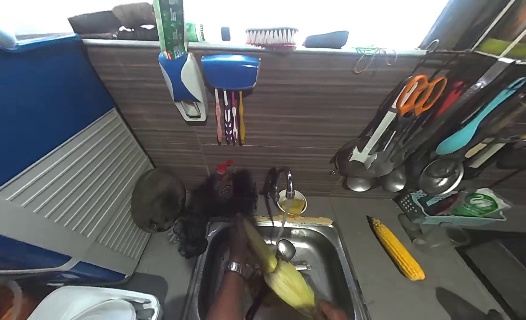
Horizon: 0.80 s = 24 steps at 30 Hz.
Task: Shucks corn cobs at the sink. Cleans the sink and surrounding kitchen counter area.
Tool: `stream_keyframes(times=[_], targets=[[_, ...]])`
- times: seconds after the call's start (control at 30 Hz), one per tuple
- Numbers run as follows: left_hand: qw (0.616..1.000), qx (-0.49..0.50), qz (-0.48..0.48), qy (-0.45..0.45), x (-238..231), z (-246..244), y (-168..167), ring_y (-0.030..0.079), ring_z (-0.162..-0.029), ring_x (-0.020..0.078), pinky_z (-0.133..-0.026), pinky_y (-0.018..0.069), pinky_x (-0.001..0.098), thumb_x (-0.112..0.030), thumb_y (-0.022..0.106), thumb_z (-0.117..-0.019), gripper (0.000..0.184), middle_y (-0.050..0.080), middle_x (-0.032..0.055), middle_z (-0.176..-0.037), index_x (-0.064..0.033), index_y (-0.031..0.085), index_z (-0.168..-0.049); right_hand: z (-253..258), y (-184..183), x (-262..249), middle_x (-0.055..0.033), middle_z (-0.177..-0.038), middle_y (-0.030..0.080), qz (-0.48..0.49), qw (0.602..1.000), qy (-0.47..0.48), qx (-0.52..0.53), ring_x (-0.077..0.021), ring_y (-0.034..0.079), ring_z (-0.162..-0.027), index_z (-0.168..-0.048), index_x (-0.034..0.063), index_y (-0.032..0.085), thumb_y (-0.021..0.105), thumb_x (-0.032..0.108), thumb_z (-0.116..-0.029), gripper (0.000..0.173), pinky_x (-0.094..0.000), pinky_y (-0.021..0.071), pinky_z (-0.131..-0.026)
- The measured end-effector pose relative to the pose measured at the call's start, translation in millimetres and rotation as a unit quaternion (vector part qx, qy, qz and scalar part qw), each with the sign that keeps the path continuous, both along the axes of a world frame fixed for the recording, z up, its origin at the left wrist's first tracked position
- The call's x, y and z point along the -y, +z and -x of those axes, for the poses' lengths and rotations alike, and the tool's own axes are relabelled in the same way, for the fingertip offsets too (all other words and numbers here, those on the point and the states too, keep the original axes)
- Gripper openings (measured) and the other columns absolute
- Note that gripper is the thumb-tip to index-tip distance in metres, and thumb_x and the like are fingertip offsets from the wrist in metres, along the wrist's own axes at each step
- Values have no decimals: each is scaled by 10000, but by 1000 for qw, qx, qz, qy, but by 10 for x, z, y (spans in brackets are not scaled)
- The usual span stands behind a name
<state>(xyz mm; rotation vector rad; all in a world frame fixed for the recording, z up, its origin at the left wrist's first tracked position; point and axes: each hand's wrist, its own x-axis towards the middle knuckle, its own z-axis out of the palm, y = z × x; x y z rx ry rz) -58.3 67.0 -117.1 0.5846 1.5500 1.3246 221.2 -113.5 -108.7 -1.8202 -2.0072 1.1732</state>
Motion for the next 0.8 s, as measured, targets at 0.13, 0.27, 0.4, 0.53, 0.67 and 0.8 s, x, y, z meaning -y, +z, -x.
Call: stream_keyframes(times=[0.13,0.27,0.4,0.53,0.67,0.8], targets=[[990,-91,-58,-95,252,-225,79,679,-1030,226,-937,567,429,-444,389,-1104,533,694,161,-1146,-11,640,-1287,-60,-424,-405,-290,-1263,642,124,985,35,117,-452,608,-1223,-1233,-40,669,673,497,-952,606,-626,482,-1050],[982,-85,-97,-137,407,-446,54,674,-922,174,-873,573,367,-314,437,-1104,413,694,141,-1052,15,643,-1245,239,108,-736,-227,-1386,601,26,997,-49,-59,-336,614,-1256,-1439,25,553,653,497,-975,670,-504,488,-1099],[972,-134,-117,-153,456,-734,135,672,-848,163,-827,570,359,-270,370,-1110,447,695,118,-901,27,699,-1063,702,347,-1086,-130,-1437,599,-33,957,-138,-251,-207,619,-1269,-1510,87,505,555,431,-1043,582,-429,516,-1086],[966,-164,-130,-153,426,-872,153,678,-896,213,-882,549,414,-248,407,-1105,434,700,161,-908,50,711,-1023,937,287,-1242,-69,-1362,669,-76,927,-199,-310,-136,652,-1199,-1456,104,583,557,345,-1060,465,-366,530,-1045],[982,-93,-75,-145,386,-860,82,662,-859,186,-841,552,395,-305,443,-1102,433,691,128,-897,16,718,-1004,982,171,-1262,-61,-1266,723,-80,878,-265,-390,-127,684,-1133,-1255,54,726,571,176,-1056,280,-322,558,-1000],[985,-95,-18,-143,434,-875,-19,666,-939,233,-896,541,440,-329,444,-1103,437,699,164,-982,16,712,-1080,976,11,-1262,-63,-1031,758,-93,889,-286,-347,-127,707,-917,-1088,47,764,573,159,-1047,225,-334,588,-847]])
